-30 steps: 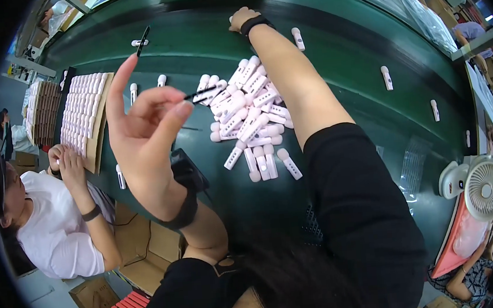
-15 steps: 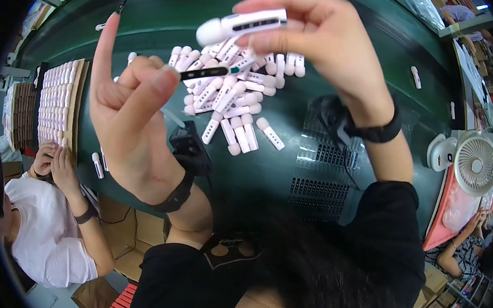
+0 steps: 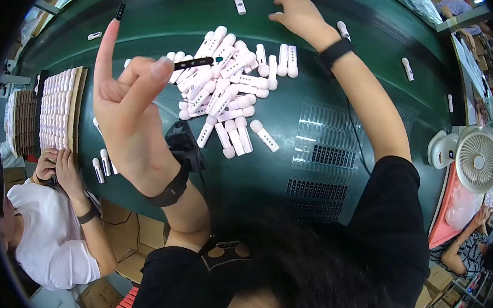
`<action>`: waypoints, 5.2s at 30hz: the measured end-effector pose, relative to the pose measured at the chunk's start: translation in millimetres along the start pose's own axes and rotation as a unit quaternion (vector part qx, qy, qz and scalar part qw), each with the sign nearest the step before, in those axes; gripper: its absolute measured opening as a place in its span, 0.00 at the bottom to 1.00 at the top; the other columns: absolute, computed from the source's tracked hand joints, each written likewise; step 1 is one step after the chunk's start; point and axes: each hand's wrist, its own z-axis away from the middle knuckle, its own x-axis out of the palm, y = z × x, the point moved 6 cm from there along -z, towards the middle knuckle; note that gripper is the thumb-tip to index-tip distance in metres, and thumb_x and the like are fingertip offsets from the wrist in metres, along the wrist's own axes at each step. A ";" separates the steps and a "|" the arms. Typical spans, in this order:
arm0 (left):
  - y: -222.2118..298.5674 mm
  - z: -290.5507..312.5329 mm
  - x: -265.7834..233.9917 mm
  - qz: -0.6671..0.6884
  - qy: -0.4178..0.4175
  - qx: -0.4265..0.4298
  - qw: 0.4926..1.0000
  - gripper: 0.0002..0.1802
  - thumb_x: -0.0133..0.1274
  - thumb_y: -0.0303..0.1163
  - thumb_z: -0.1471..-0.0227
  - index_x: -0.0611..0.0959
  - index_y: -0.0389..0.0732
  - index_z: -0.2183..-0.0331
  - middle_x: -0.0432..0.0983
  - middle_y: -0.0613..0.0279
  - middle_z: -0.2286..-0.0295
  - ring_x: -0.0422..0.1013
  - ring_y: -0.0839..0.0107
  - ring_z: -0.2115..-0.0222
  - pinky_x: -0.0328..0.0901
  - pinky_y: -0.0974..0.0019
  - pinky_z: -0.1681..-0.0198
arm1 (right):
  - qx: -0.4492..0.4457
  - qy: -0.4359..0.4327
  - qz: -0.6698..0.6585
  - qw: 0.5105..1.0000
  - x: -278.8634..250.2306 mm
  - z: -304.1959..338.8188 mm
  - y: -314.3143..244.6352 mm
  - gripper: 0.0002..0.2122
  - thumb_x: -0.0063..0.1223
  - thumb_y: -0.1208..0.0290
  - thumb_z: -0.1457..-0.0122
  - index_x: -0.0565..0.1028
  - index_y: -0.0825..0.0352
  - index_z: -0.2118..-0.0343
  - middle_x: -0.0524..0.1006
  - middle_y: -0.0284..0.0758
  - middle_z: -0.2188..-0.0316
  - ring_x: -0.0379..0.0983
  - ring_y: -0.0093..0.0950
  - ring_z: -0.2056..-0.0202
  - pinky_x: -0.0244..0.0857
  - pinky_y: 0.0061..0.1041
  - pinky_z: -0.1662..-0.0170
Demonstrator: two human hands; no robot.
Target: The person picks up a white device and a black component, presses the component into the device, and sets it down. They then peel a black sticker from a sheet and press it onto the device before setting it aside.
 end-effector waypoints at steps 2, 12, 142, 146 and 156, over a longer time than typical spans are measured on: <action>0.1 -1.1 -7.1 -0.007 0.012 0.002 1.000 0.38 0.52 0.14 0.66 0.55 0.26 0.50 0.70 0.63 0.82 0.65 0.78 0.78 0.57 0.76 0.65 | 0.033 -0.025 -0.011 0.999 21.2 -33.3 -14.5 0.21 0.54 0.56 0.56 0.71 0.69 0.64 0.73 0.42 0.67 0.70 0.36 0.65 0.62 0.28 0.60; -1.3 -5.7 8.3 0.007 -0.022 0.002 1.000 0.38 0.51 0.14 0.66 0.55 0.26 0.50 0.70 0.63 0.83 0.65 0.78 0.78 0.57 0.77 0.65 | 0.004 -0.096 -0.067 0.993 96.3 -118.7 41.3 0.17 0.49 0.63 0.50 0.69 0.70 0.62 0.74 0.43 0.73 0.72 0.34 0.75 0.65 0.25 0.69; -15.7 20.8 42.9 -0.114 -0.141 -0.046 0.982 0.05 0.53 0.17 0.61 0.76 0.32 0.75 0.73 0.60 0.77 0.69 0.77 0.76 0.62 0.79 0.71 | -0.027 0.105 -0.374 0.921 -143.7 131.5 -125.6 0.13 0.53 0.87 0.59 0.72 0.76 0.67 0.74 0.40 0.69 0.72 0.26 0.69 0.68 0.19 0.67; -15.3 18.3 42.7 -0.121 -0.149 -0.053 0.980 0.05 0.52 0.17 0.61 0.77 0.32 0.75 0.73 0.60 0.77 0.69 0.78 0.76 0.62 0.79 0.71 | -0.047 0.105 -0.371 0.922 -144.7 129.9 -126.6 0.13 0.54 0.86 0.60 0.72 0.76 0.67 0.74 0.41 0.70 0.73 0.27 0.70 0.70 0.19 0.69; -16.3 20.4 38.9 -0.178 -0.125 -0.007 0.976 0.04 0.54 0.18 0.62 0.77 0.32 0.76 0.73 0.61 0.79 0.69 0.79 0.78 0.61 0.81 0.73 | -0.068 0.090 -0.349 0.930 -144.1 128.2 -132.4 0.13 0.55 0.85 0.59 0.72 0.77 0.67 0.74 0.42 0.71 0.72 0.27 0.71 0.69 0.18 0.69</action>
